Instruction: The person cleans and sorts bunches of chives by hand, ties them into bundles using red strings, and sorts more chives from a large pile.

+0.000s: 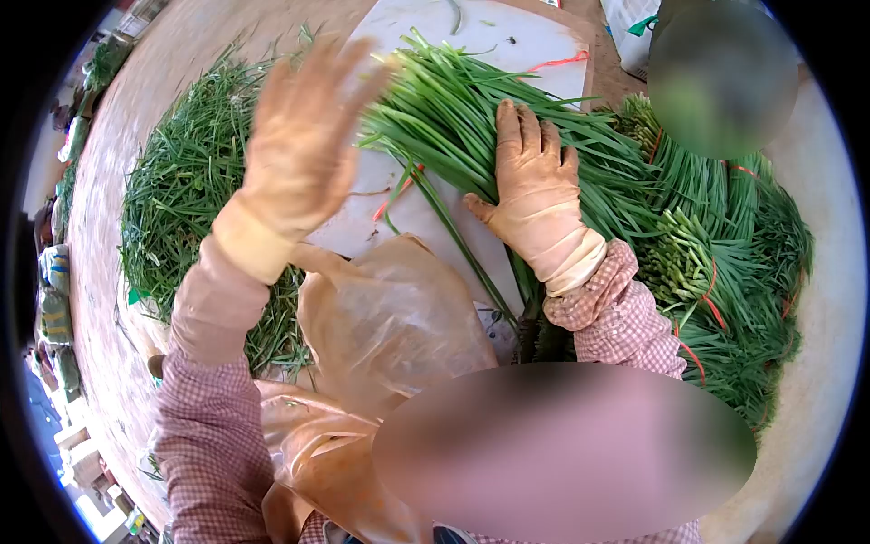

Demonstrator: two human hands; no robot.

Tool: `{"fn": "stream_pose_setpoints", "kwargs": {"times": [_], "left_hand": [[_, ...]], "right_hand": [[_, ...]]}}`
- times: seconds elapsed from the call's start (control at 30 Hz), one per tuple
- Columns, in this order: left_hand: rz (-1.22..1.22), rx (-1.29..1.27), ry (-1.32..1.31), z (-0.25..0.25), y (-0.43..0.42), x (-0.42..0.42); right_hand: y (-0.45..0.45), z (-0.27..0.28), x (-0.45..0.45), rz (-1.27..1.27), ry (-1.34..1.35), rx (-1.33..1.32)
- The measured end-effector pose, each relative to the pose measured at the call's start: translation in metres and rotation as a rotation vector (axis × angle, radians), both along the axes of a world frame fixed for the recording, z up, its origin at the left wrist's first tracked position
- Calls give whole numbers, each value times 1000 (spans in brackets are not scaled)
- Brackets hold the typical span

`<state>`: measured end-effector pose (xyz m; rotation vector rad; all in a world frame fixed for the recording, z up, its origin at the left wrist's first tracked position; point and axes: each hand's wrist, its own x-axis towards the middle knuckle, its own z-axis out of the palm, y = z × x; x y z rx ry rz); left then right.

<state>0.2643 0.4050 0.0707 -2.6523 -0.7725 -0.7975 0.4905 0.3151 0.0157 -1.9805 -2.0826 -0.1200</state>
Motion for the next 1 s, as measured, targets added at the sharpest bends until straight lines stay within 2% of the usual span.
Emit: {"fn": "stream_pose_setpoints", "kwargs": {"times": [0.03,0.07,0.17,0.23,0.3,0.37,0.43,0.47,0.5,0.57,0.63,0.7,0.73,0.77,0.83,0.87,1.0], "left_hand": [[-25,52,160,2,-5,13],[-16,50,158,-4,-3,27],[-75,143,385,-27,19,54],[-105,-8,256,-33,24,59],[-121,-21,243,-36,26,58],[-86,15,340,-31,26,59],[-73,10,347,-26,24,61],[-74,-10,354,-26,24,60],[-74,-32,363,-25,23,60],[-45,-34,396,-27,21,60],[-28,-31,419,-28,21,61],[-17,-59,365,-32,19,62],[-18,-61,366,-33,19,61],[-13,-51,367,-33,19,61],[-11,-40,370,-34,19,61],[-8,-42,365,-35,19,62],[9,-36,363,-35,15,61]], "right_hand": [[-1,1,1,8,-2,-2],[-2,3,2,23,-14,1],[-8,28,1,60,-41,13],[-20,53,-4,116,-111,60],[-22,61,-15,392,158,234],[-16,47,-35,755,460,184],[-3,27,-57,861,602,-74],[3,24,-57,778,647,-266],[10,19,-55,749,444,-163],[6,11,-54,565,-71,-176],[-2,15,-45,590,-180,-164],[-12,23,-41,410,-300,-320],[-14,26,-38,430,-445,-276],[-13,25,-38,430,-443,-276],[-8,27,-39,574,-156,-265],[-7,26,-48,569,-83,-165],[16,12,-73,668,-111,-141]]}}
